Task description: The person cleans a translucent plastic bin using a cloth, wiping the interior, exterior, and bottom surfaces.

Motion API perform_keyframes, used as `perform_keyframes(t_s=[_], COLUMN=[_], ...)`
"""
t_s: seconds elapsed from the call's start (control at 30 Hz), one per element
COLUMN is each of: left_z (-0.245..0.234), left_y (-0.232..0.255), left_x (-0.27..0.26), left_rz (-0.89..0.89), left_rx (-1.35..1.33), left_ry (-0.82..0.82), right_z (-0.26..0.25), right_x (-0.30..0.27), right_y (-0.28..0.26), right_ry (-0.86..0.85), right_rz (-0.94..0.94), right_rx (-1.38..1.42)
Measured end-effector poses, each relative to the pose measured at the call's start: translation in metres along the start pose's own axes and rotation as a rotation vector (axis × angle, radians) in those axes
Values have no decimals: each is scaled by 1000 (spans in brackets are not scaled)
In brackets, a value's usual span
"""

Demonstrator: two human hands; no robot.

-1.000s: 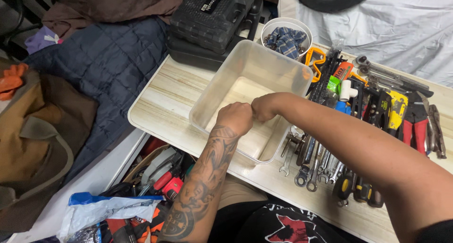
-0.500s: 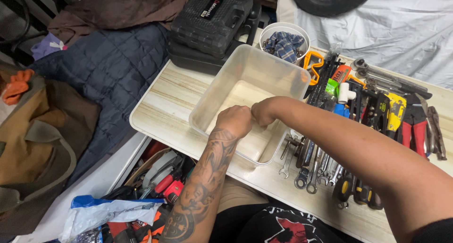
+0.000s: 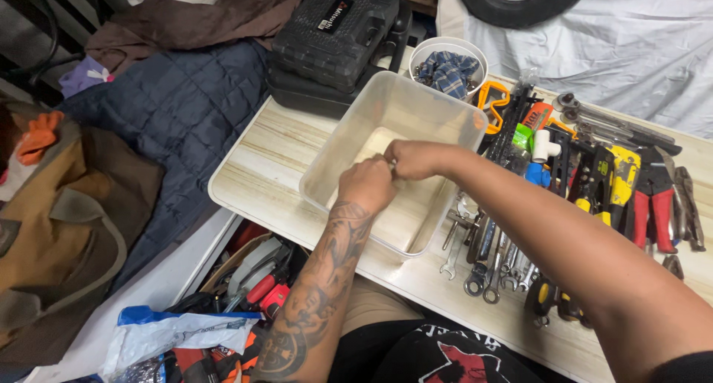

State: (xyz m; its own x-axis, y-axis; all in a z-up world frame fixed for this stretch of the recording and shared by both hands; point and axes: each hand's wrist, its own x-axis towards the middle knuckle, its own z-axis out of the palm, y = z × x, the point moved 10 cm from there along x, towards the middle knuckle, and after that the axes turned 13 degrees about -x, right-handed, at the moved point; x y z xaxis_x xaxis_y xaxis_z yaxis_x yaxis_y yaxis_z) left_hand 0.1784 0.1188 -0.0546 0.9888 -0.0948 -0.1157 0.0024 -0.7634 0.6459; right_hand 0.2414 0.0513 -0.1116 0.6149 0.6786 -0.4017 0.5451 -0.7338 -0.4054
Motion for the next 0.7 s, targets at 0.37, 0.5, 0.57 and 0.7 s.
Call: perform_keyframes(t_s=[0.37, 0.5, 0.57, 0.7], left_z=[-40, -53, -51, -49], left_y=[39, 75, 90, 125], left_x=[-9, -26, -31, -47], left_rz=[335, 502, 465, 518], left_rx=[-312, -367, -447, -488], left_ry=[306, 437, 424, 475], right_z=[-60, -79, -87, -92], right_x=[-74, -112, -129, -166], right_y=[-2, -5, -5, 0], right_ry=[187, 260, 295, 390], right_rz=[-19, -75, -108, -136], right_rx=[658, 849, 900, 945])
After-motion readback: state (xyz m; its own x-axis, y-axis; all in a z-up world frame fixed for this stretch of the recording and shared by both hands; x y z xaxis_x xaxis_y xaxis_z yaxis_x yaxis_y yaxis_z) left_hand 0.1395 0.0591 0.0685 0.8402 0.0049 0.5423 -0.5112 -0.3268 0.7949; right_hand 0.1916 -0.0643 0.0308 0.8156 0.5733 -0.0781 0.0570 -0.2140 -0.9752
